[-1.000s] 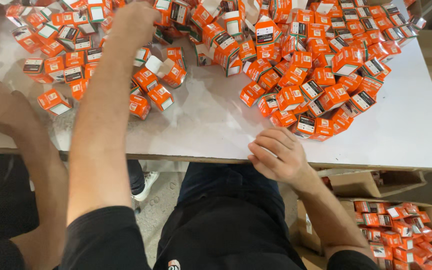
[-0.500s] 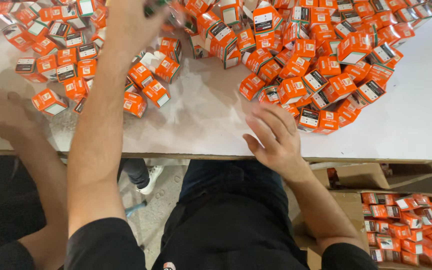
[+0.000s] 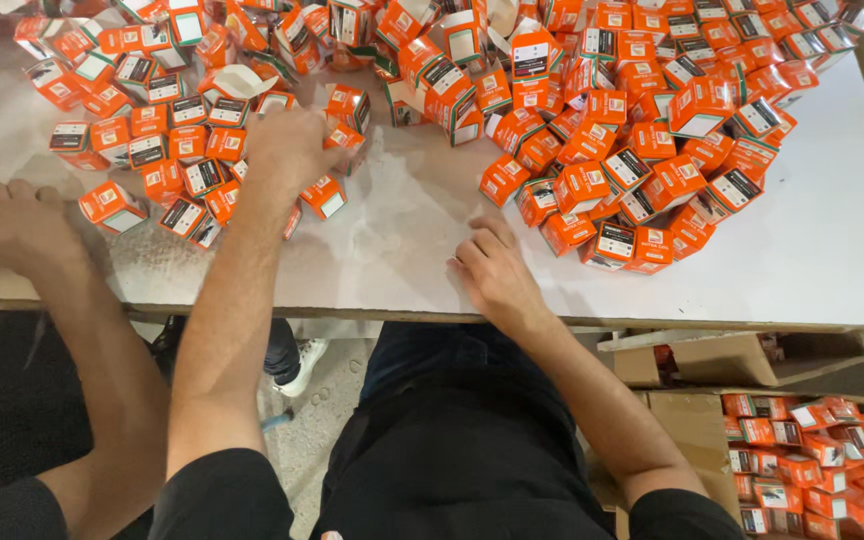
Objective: The person picks a flat white paper carton from the table, opens and folds it into shape, places a small orange-wrapped item inside, closes the carton, and sets the finished box onto a pile on the table, repeating this cycle with more boxes.
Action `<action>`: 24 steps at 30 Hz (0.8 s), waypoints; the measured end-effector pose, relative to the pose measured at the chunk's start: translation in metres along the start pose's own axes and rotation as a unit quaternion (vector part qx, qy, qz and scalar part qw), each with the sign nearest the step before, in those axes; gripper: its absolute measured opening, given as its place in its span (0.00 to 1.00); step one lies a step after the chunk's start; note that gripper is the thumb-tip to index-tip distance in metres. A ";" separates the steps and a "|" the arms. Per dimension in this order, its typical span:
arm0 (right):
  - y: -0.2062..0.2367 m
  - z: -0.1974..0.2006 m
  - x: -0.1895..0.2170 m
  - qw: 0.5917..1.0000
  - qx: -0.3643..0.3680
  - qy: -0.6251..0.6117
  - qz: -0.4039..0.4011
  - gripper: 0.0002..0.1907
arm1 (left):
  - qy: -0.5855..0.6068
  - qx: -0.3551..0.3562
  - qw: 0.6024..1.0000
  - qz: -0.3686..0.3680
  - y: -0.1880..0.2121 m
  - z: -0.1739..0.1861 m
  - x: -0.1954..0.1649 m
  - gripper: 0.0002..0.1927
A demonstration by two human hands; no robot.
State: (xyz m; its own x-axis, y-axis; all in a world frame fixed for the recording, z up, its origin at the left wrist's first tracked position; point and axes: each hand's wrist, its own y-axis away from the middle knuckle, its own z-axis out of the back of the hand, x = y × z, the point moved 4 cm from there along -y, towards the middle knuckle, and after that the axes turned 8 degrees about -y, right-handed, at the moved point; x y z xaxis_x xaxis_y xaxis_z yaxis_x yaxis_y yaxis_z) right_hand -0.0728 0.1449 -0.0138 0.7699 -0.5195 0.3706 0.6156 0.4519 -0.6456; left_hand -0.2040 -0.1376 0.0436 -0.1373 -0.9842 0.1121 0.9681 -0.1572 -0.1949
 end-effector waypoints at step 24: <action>-0.002 0.057 0.009 0.984 0.017 -0.062 -0.164 0.12 | 0.170 -0.302 0.866 -0.361 0.143 0.048 -0.146 0.12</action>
State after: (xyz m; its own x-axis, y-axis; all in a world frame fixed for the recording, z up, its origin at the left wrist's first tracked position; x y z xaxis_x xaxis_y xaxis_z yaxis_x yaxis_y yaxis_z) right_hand -0.0572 0.1807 0.0286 0.5424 -0.5499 0.6352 0.8380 0.3001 -0.4558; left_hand -0.0357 -0.0121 0.0457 -0.8141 -0.5627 0.1436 0.3322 -0.6541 -0.6795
